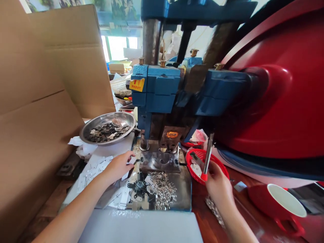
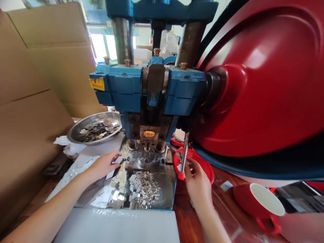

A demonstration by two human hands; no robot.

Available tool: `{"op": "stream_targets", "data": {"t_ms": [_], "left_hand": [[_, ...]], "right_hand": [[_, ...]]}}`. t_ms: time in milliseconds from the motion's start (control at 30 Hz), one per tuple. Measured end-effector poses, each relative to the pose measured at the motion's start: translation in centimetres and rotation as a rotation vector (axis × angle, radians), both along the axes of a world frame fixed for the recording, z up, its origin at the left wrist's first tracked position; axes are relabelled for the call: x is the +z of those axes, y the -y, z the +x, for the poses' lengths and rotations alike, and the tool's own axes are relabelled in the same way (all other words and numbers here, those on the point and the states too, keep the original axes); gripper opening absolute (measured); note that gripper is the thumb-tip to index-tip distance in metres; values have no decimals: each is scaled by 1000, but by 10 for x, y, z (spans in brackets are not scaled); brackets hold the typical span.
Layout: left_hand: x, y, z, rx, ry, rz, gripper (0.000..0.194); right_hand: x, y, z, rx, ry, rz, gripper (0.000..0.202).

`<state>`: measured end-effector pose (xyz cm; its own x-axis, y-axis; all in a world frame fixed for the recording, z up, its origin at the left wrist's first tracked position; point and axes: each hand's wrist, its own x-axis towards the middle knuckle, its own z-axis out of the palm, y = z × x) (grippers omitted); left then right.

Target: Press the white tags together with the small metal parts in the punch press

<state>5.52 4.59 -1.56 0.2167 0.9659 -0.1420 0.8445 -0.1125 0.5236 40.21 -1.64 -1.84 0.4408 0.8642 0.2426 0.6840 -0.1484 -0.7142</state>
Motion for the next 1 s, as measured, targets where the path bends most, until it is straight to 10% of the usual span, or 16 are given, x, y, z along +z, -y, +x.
{"op": "stream_targets", "data": {"t_ms": [267,600,1000], "left_hand": [[17,24,19,33,418,23,25],[20,42,49,454,1461,-654,20],[11,44,50,386,1804,-974,32]], "right_hand": [[-21,6,-59,605,322,-174,29],[-14,0,-76,630,400,-284,19],[-8,-3,-66,776,330,-271,26]]}}
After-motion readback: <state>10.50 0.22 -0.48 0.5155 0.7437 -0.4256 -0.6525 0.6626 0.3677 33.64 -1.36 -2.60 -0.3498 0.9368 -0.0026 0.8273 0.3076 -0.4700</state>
